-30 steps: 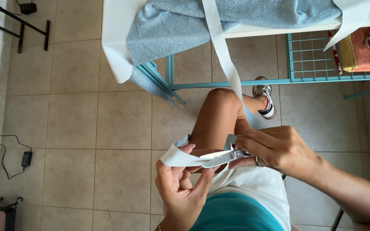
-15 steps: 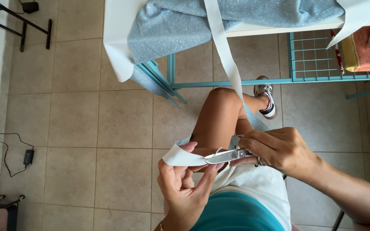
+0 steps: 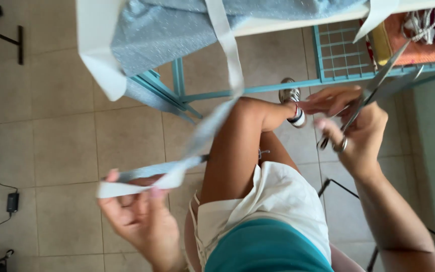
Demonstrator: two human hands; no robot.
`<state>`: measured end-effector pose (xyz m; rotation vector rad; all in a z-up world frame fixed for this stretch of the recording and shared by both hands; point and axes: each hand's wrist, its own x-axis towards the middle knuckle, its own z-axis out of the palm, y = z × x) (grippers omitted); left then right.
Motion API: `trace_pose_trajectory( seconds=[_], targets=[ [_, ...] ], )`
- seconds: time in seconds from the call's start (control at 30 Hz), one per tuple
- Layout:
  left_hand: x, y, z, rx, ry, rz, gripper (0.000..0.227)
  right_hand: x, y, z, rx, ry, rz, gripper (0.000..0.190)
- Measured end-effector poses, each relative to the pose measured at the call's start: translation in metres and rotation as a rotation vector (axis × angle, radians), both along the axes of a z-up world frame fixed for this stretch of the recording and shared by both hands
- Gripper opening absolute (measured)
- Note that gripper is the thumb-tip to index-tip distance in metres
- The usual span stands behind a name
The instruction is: Cutting a strip of white fabric with scissors and wrapping it around the thigh for fitting or assembly.
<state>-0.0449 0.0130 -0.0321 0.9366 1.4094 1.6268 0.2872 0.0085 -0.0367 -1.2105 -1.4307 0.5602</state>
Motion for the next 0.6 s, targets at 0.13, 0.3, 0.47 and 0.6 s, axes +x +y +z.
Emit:
trace_pose_trajectory(
  seconds=[0.13,0.3,0.47,0.6],
  targets=[
    [-0.026,0.004,-0.012,0.059,-0.181,-0.018,0.068,0.015,-0.013,-0.078,-0.088,-0.065,-0.197,0.021],
    [-0.026,0.008,-0.002,-0.005,-0.085,-0.006,0.063,0.003,-0.036,-0.253,-0.885,0.196,-0.140,0.049],
    [-0.029,0.015,-0.003,0.067,-0.144,-0.015,0.075,-0.019,-0.043,-0.320,-0.788,-0.287,-0.054,0.056],
    [-0.046,0.021,-0.007,0.148,-0.235,0.077,0.085,-0.023,-0.036,-0.322,-0.753,-0.346,-0.038,0.088]
  ],
)
